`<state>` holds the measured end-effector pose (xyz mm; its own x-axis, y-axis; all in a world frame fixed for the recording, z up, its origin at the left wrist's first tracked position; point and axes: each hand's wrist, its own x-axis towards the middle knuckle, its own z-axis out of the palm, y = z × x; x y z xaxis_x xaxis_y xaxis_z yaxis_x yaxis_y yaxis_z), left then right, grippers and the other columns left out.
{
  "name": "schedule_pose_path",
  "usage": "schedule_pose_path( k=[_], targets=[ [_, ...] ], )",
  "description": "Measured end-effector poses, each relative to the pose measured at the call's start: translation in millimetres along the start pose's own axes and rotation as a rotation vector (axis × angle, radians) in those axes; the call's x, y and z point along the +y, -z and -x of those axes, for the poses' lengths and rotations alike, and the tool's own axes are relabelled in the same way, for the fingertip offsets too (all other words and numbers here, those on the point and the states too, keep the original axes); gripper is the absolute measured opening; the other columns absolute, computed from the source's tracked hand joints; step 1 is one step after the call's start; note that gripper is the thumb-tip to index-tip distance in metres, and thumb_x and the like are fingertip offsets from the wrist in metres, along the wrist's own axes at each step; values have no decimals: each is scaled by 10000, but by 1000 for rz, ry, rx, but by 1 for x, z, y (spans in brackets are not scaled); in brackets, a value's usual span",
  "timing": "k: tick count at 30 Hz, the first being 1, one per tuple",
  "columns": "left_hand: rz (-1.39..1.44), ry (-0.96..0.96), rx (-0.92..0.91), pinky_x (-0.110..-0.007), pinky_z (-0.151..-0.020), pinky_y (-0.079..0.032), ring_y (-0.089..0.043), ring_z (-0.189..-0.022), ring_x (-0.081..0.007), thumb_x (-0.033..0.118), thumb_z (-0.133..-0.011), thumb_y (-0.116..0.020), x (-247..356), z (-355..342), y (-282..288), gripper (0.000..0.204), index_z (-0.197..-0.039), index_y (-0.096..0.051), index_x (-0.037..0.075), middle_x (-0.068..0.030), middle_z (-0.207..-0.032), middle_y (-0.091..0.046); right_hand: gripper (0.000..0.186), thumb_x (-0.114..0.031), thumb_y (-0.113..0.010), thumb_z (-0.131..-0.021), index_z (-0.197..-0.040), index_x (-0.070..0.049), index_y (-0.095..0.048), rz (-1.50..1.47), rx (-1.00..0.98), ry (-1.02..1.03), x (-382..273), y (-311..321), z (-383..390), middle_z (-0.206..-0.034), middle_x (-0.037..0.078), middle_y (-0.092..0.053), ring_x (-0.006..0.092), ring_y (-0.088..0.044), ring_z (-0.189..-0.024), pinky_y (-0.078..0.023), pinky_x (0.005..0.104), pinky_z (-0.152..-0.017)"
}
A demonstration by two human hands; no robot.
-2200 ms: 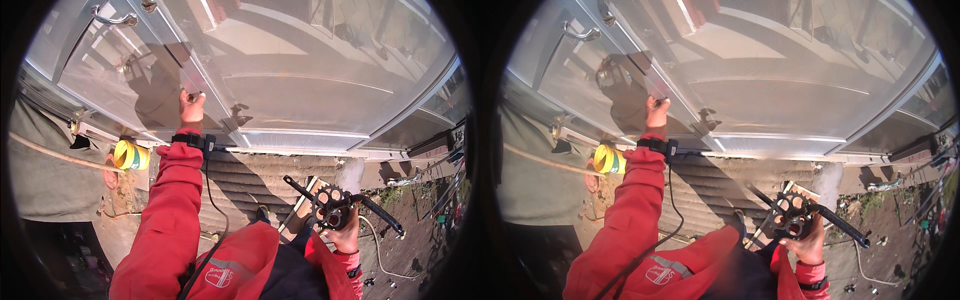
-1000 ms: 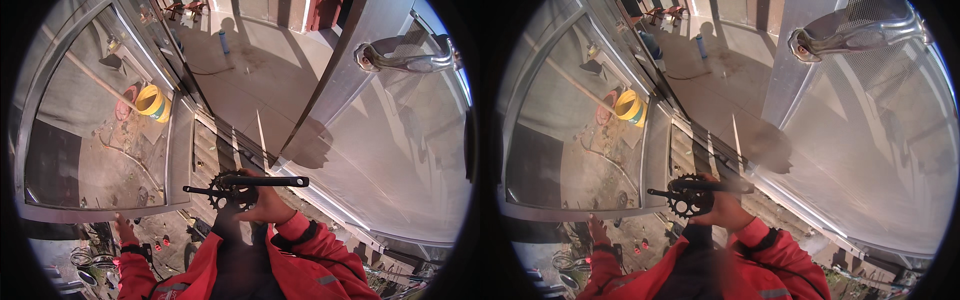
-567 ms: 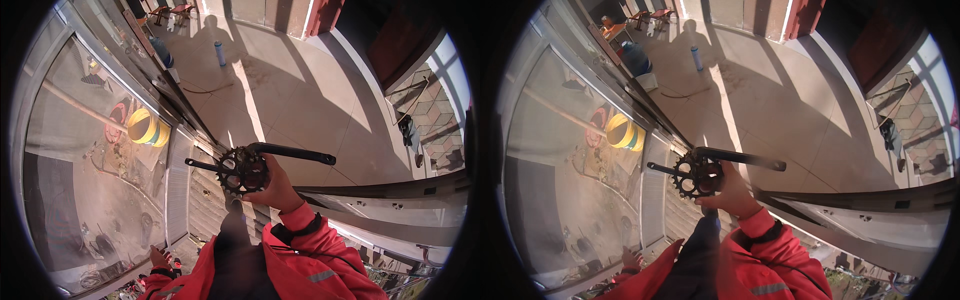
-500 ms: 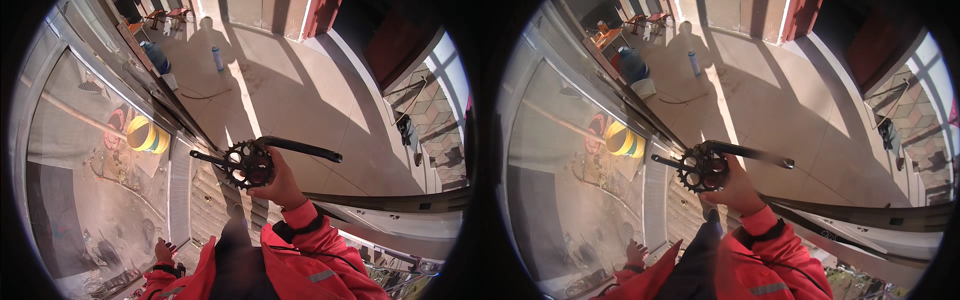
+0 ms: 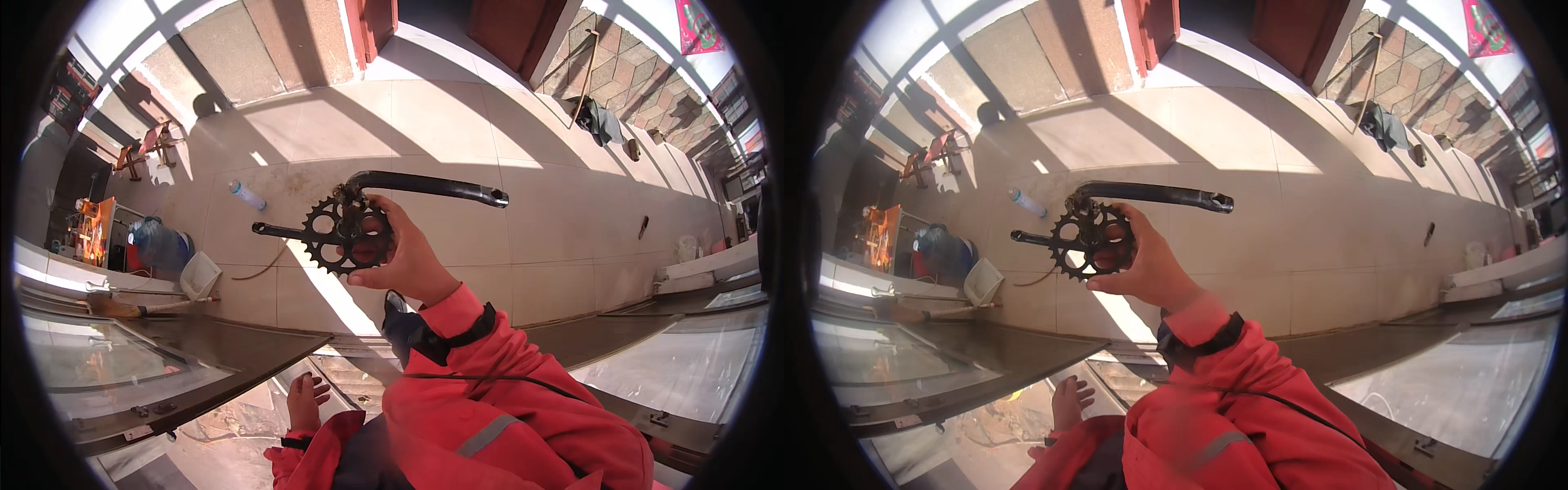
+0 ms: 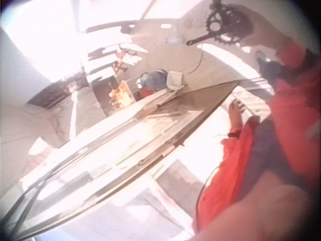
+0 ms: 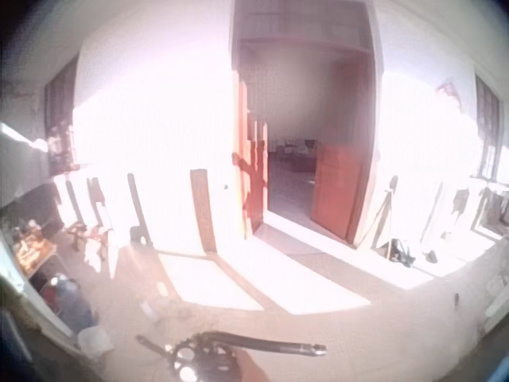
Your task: The person removes the bicycle crankset from the bike, inspects it, and then carries it into a sunroom. The person handles the crankset and a wrench, but does not complete the repair in the clip.
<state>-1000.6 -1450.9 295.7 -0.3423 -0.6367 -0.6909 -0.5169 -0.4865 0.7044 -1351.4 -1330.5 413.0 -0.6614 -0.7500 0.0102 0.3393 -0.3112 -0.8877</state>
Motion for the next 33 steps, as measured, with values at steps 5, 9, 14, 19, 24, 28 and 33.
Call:
schedule_pose_path(
  k=[5, 9, 14, 19, 24, 28, 33],
  targets=[
    [-108, 133, -92, -331, -671, -578, -697, -890, -269, 343, -1028, -515, 95, -41, -33, 417, -1253, -489, -7, -175, -1116, -625, 1041, 69, -850, -670, -1496, 13, -219, 185, 107, 27, -68, 51, -58, -1237, 136, -474, 233, -621, -1121, -522, 322, -978],
    [-149, 63, -200, -334, -680, -577, -695, -895, -267, 338, -1034, -509, 160, -70, -66, 397, -1247, -496, 4, -167, -1107, -625, 1056, -25, -881, -699, -1499, 23, -194, 160, 202, 53, -117, 87, -70, -1262, 140, -442, 257, -612, -1146, -512, 336, -991],
    [-208, 51, -325, -339, -692, -575, -692, -899, -268, 333, -1039, -498, 218, -92, -108, 383, -1246, -501, 11, -173, -1116, -621, 1082, -45, -894, -694, -1505, 21, -181, 121, 313, 98, -153, 115, -58, -1326, 146, -417, 264, -598, -1169, -506, 351, -999],
    [-308, 45, -389, -339, -684, -574, -692, -896, -270, 344, -1041, -485, 259, -111, -146, 409, -1263, -488, 0, -188, -1145, -616, 1073, -44, -889, -696, -1509, 17, -192, 159, 420, 144, -179, 133, -41, -1381, 148, -420, 263, -597, -1173, -510, 364, -987],
    [-386, -36, -435, -339, -667, -574, -694, -887, -267, 339, -1038, -478, 294, -139, -177, 432, -1274, -473, -23, -182, -1127, -616, 1083, -64, -895, -699, -1517, 8, -189, 161, 504, 210, -198, 150, -23, -1396, 141, -411, 276, -605, -1179, -500, 363, -999],
    [-521, -63, -421, -340, -641, -574, -697, -867, -262, 343, -1030, -485, 315, -179, -192, 445, -1266, -471, -34, -175, -1112, -620, 1088, -66, -894, -704, -1523, 2, -181, 143, 574, 202, -213, 165, -10, -1418, 136, -399, 284, -601, -1195, -484, 356, -1018],
    [-930, -208, -496, -367, -624, -571, -694, -800, -276, 341, -997, -511, 327, -260, -211, 455, -1157, -523, -85, -181, -996, -658, 1089, -40, -882, -713, -1523, 20, -156, 71, 673, 264, -229, 187, -1, -1304, 154, -407, 262, -606, -1157, -519, 352, -981]
  ],
)
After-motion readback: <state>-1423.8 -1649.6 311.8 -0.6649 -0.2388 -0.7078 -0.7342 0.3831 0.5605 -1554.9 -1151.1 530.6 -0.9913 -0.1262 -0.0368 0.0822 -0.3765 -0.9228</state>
